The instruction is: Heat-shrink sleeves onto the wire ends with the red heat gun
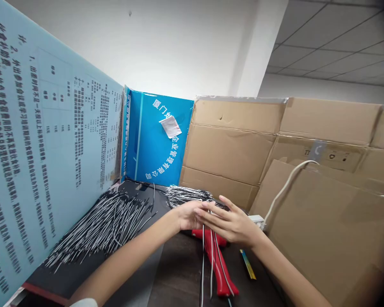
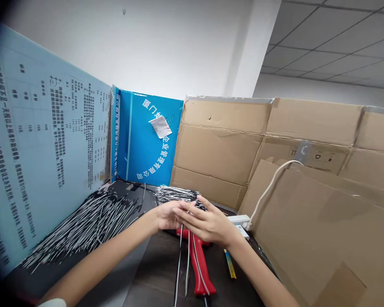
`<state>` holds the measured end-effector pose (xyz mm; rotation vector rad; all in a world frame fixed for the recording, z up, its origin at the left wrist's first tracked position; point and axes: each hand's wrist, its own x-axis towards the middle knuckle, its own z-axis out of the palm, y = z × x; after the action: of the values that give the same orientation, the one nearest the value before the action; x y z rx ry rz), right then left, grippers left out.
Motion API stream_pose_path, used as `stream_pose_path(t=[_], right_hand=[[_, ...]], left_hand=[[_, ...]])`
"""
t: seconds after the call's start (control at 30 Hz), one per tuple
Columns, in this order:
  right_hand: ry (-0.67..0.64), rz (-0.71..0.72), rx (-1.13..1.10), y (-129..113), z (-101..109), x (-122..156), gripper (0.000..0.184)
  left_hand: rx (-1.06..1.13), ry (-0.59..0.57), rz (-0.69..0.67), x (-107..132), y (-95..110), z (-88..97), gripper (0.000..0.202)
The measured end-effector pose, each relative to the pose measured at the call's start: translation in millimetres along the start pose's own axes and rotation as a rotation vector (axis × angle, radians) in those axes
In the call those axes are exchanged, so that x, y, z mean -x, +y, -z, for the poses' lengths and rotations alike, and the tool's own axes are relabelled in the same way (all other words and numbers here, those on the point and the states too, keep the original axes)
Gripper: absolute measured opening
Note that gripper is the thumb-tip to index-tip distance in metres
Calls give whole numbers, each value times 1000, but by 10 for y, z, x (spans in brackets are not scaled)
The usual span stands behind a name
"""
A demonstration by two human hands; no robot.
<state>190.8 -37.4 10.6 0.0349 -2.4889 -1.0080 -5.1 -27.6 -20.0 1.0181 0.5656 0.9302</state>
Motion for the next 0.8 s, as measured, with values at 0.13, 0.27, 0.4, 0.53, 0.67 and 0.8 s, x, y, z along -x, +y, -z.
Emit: stream_pose_path(t=[0.13, 0.27, 0.4, 0.53, 0.67, 0.8], right_hand=[[-19, 29, -72, -133, -35, 166, 44], [-1, -10, -89, -449, 1, 315, 40], [10, 18, -26, -763, 108, 286, 32], [120, -41, -6, -925, 206, 183, 25], [168, -118, -78, -1011, 310, 91, 22], [242, -204, -265, -1015, 345, 39, 27]], left_hand=[[256, -104, 334, -31, -229, -14, 35], [265, -144, 459, -52, -478, -25, 31], [226, -174, 512, -45, -573, -42, 36], [250, -155, 513, -34, -632, -81, 35], [291, -121, 469, -9, -717, -136, 34], [296, -154, 604, 23, -805, -192, 38]])
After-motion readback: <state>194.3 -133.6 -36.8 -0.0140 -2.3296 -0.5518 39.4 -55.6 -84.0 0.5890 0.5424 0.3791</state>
